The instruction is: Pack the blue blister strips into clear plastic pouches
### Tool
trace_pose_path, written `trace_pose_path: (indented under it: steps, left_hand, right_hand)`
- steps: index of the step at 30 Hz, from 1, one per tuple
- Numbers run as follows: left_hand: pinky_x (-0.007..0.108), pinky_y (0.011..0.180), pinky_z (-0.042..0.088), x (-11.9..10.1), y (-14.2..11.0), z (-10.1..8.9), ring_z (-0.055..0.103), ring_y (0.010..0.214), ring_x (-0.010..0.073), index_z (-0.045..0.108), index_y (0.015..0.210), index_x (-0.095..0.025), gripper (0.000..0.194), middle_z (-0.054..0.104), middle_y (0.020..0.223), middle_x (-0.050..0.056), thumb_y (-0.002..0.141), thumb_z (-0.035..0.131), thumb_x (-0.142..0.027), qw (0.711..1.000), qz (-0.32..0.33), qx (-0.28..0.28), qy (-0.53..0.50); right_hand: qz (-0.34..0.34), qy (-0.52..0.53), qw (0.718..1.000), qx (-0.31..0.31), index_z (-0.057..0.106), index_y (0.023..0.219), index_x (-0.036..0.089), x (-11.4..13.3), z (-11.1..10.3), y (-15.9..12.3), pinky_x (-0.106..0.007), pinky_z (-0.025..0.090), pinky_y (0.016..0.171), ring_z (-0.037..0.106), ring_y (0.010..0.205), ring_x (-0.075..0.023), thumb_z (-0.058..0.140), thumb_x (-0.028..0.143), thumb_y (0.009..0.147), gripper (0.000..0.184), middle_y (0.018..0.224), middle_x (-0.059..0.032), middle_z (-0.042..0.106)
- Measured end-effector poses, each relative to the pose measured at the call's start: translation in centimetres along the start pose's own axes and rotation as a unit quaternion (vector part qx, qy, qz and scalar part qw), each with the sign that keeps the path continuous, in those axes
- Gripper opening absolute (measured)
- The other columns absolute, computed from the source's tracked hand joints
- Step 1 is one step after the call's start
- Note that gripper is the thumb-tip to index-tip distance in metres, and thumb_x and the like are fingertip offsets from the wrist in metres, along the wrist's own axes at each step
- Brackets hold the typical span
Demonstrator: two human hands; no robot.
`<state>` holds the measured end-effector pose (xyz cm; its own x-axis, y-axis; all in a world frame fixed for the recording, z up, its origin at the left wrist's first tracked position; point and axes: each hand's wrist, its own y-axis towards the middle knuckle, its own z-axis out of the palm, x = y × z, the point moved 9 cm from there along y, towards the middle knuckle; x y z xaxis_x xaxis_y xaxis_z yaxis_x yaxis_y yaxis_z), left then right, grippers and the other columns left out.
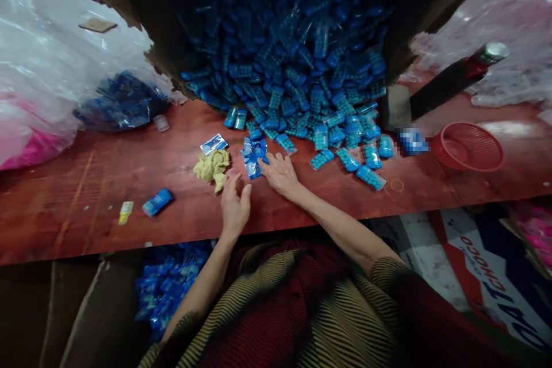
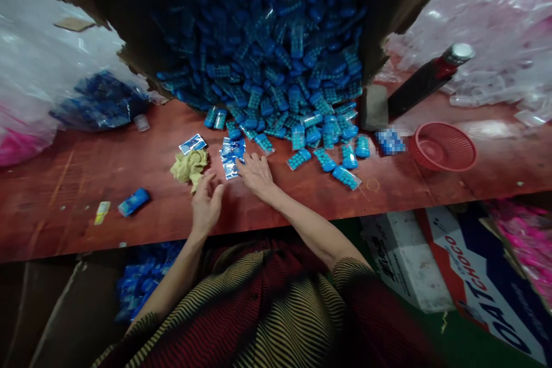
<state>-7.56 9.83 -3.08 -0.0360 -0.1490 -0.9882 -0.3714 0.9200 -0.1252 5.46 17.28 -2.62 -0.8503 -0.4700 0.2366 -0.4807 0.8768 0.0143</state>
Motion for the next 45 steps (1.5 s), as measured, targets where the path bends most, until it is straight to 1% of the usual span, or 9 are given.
trace_pose_path:
  steps: [7, 11, 15, 20, 26, 31, 35, 40, 45]
  left_hand:
    - [0.054, 0.110, 0.012, -2.0, 2.0, 0.7, 0.019, 0.139, 0.0338, 0.049, 0.128, -0.008, 0.052, 0.036, 0.143, 0.023, 0.081, 0.051, -0.030, 0.903, 0.160, -0.025, 0.399]
    - [0.049, 0.110, 0.020, -3.7, 3.0, -2.3, 0.025, 0.137, 0.0303, 0.047, 0.129, -0.007, 0.050, 0.040, 0.141, 0.022, 0.087, 0.041, -0.033, 0.876, 0.208, -0.084, 0.427]
    - [0.046, 0.109, 0.024, -4.0, 4.9, -5.8, 0.028, 0.136, 0.0282, 0.043, 0.133, -0.009, 0.054, 0.044, 0.139, 0.020, 0.090, 0.031, -0.040, 0.893, 0.184, -0.158, 0.380]
    - [0.051, 0.111, 0.013, -1.5, 7.2, -3.9, 0.026, 0.137, 0.0303, 0.050, 0.128, -0.012, 0.056, 0.041, 0.142, 0.018, 0.089, 0.029, -0.047, 0.885, 0.174, -0.038, 0.431]
    - [0.054, 0.110, 0.014, 0.4, 6.1, -2.6, 0.008, 0.140, 0.0361, 0.049, 0.129, -0.007, 0.059, 0.026, 0.149, 0.021, 0.086, 0.037, -0.046, 0.868, 0.181, -0.013, 0.462]
    - [0.057, 0.109, 0.014, -0.8, 4.5, -2.0, 0.010, 0.139, 0.0378, 0.051, 0.127, -0.009, 0.055, 0.031, 0.147, 0.020, 0.083, 0.047, -0.041, 0.867, 0.198, -0.034, 0.456]
    - [0.054, 0.109, 0.020, -2.7, 2.0, -1.4, 0.027, 0.135, 0.0334, 0.056, 0.119, -0.014, 0.044, 0.044, 0.138, 0.018, 0.081, 0.051, -0.037, 0.895, 0.213, -0.078, 0.383]
    - [0.034, 0.073, 0.052, 0.4, 0.1, 0.7, 0.063, 0.084, 0.0190, 0.054, 0.113, -0.016, 0.044, 0.064, 0.104, 0.011, 0.075, 0.059, -0.038, 0.996, 0.000, -0.041, 0.079]
    - [0.021, 0.049, 0.044, 3.1, 0.3, 4.5, 0.056, 0.053, 0.0086, 0.058, 0.097, -0.012, 0.048, 0.061, 0.072, 0.001, 0.058, 0.072, -0.035, 0.975, -0.179, 0.011, -0.129]
  right_hand:
    - [-0.018, -0.013, 1.000, -0.004, 0.043, 0.135, 0.022, 0.0, 0.1, -3.3, -0.065, 0.024, 0.099, 0.028, 0.130, -0.0408, 0.050, 0.045, 0.087, 0.053, 0.144, -0.0159, 0.036]
    - [-0.008, 0.011, 1.000, -0.022, 0.038, 0.138, 0.023, 1.9, -1.2, -2.2, -0.063, 0.028, 0.100, 0.032, 0.130, -0.0389, 0.046, 0.041, 0.090, 0.052, 0.145, -0.0136, 0.036]
    - [-0.111, 0.062, 0.992, -0.022, 0.035, 0.139, 0.024, 7.6, -1.0, 2.4, -0.064, 0.019, 0.106, 0.021, 0.137, -0.0340, 0.037, 0.040, 0.093, 0.049, 0.150, -0.0078, 0.028]
    - [-0.149, 0.087, 0.985, 0.030, 0.040, 0.136, 0.018, 10.7, 2.4, 5.7, -0.063, 0.015, 0.107, 0.016, 0.140, -0.0319, 0.041, 0.024, 0.092, 0.045, 0.151, -0.0111, 0.026]
    - [-0.191, 0.064, 0.979, 0.038, 0.053, 0.125, 0.019, 6.9, 1.6, 0.5, -0.065, 0.021, 0.102, 0.025, 0.135, -0.0350, 0.050, 0.039, 0.088, 0.042, 0.145, -0.0132, 0.037]
    - [-0.060, 0.046, 0.997, -0.013, 0.062, 0.113, 0.025, -0.1, -0.1, -1.1, -0.049, 0.030, 0.096, 0.040, 0.123, -0.0286, 0.051, 0.031, 0.089, 0.027, 0.132, -0.0096, 0.052]
    - [-0.033, 0.073, 0.996, -0.045, 0.069, 0.101, 0.025, -1.5, 0.6, -1.3, -0.037, 0.033, 0.083, 0.050, 0.103, -0.0223, 0.049, 0.031, 0.091, 0.023, 0.110, -0.0072, 0.065]
    - [-0.007, 0.099, 0.989, -0.114, 0.069, 0.101, 0.025, -1.2, -1.0, -2.3, -0.035, 0.030, 0.084, 0.050, 0.102, -0.0207, 0.051, 0.030, 0.090, 0.022, 0.109, -0.0066, 0.066]
    - [0.009, 0.116, 0.986, -0.120, 0.066, 0.109, 0.027, -0.6, -2.2, -3.5, -0.033, 0.031, 0.086, 0.051, 0.101, -0.0190, 0.046, 0.032, 0.093, 0.026, 0.110, -0.0055, 0.064]
